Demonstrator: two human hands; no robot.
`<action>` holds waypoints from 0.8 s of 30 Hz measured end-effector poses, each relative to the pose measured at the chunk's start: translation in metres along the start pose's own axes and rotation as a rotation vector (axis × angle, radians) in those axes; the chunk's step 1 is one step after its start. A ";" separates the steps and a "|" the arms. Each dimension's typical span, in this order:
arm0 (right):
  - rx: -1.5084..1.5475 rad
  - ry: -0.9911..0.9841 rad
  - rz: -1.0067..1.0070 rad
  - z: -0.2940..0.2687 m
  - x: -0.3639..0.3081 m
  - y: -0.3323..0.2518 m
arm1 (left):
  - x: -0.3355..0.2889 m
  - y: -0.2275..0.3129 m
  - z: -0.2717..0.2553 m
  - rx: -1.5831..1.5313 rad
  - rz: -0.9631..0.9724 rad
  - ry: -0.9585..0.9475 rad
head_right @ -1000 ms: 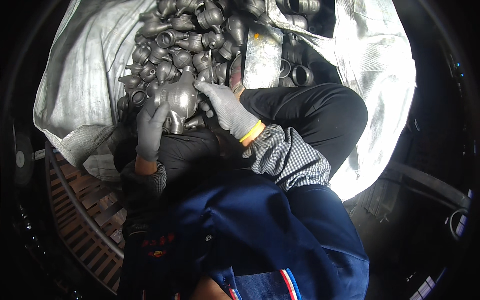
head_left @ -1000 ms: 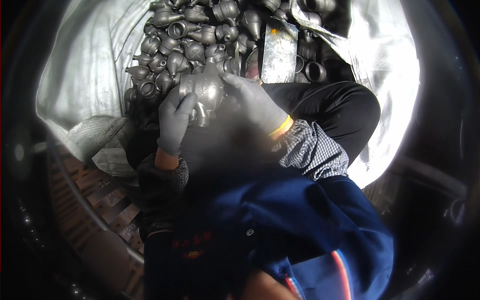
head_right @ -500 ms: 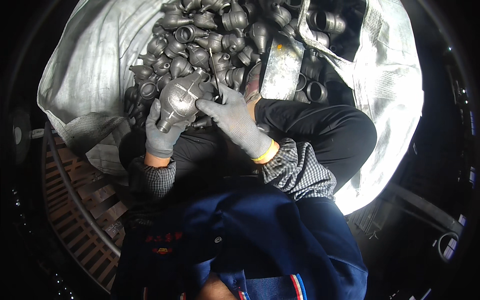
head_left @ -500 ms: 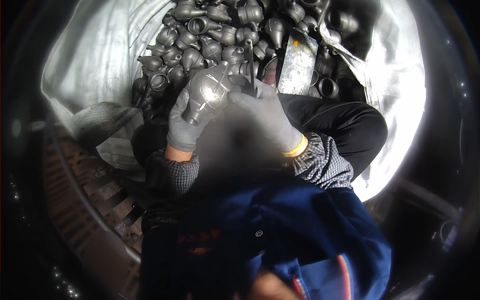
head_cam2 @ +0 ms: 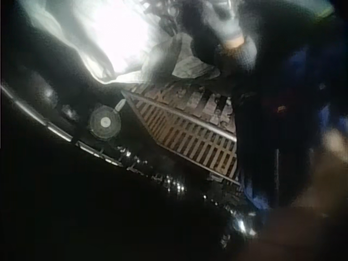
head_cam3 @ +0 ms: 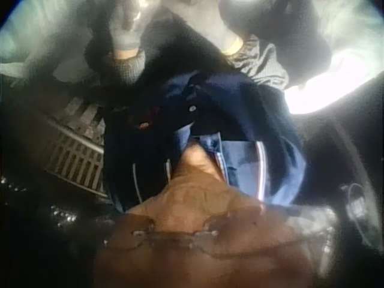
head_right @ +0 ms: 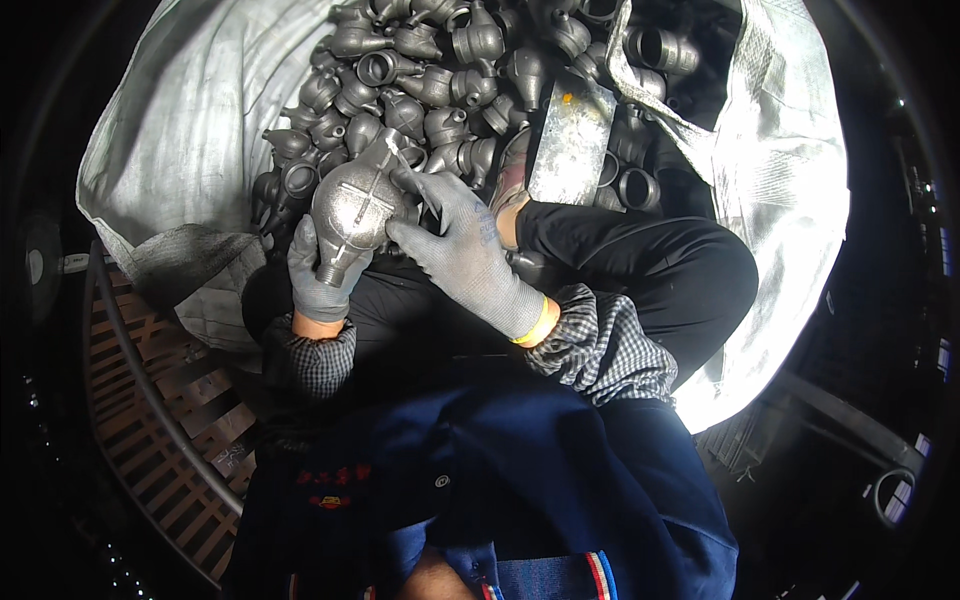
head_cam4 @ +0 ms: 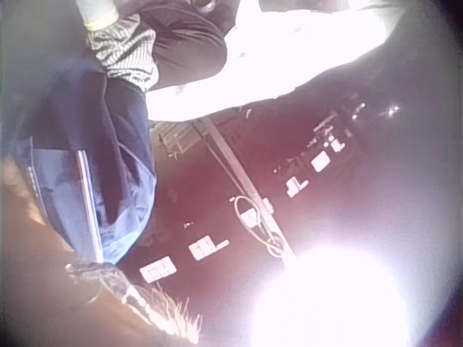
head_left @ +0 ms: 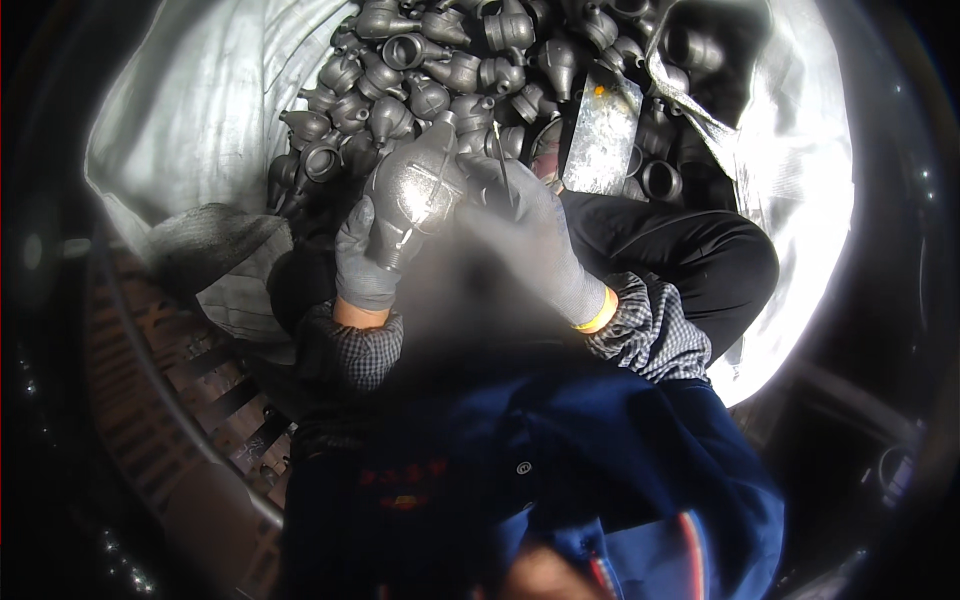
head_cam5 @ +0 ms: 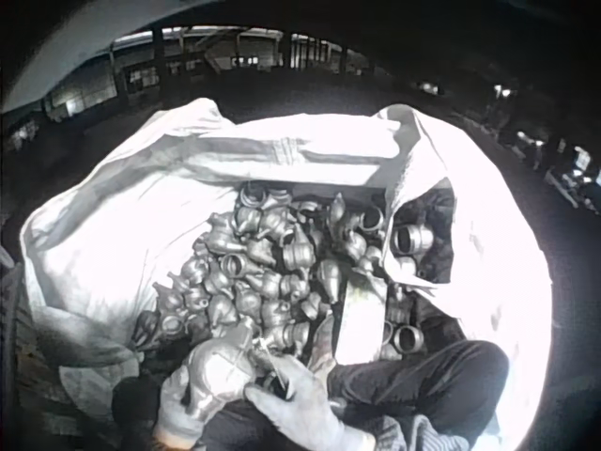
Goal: Inspecting and cleaning small metal castings from a bulk bag using a hand tool.
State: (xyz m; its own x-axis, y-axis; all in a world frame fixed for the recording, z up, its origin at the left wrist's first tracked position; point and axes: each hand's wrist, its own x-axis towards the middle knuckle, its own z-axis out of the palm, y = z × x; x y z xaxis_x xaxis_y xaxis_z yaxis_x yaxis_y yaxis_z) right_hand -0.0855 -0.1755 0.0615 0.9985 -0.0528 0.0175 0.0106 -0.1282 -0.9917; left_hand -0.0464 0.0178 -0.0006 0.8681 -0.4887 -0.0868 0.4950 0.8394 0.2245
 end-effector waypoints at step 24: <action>-0.313 -0.251 -0.315 -0.007 -0.013 -0.005 | 0.010 0.006 0.010 -0.008 0.147 -0.174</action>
State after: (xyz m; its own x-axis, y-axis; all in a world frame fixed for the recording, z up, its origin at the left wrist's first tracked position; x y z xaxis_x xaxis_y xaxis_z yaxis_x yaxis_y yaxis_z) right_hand -0.0987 -0.1815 0.0672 0.9322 0.2705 0.2404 0.3347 -0.3919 -0.8570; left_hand -0.0352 0.0160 0.0096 0.9119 -0.3941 0.1147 0.3646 0.9061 0.2145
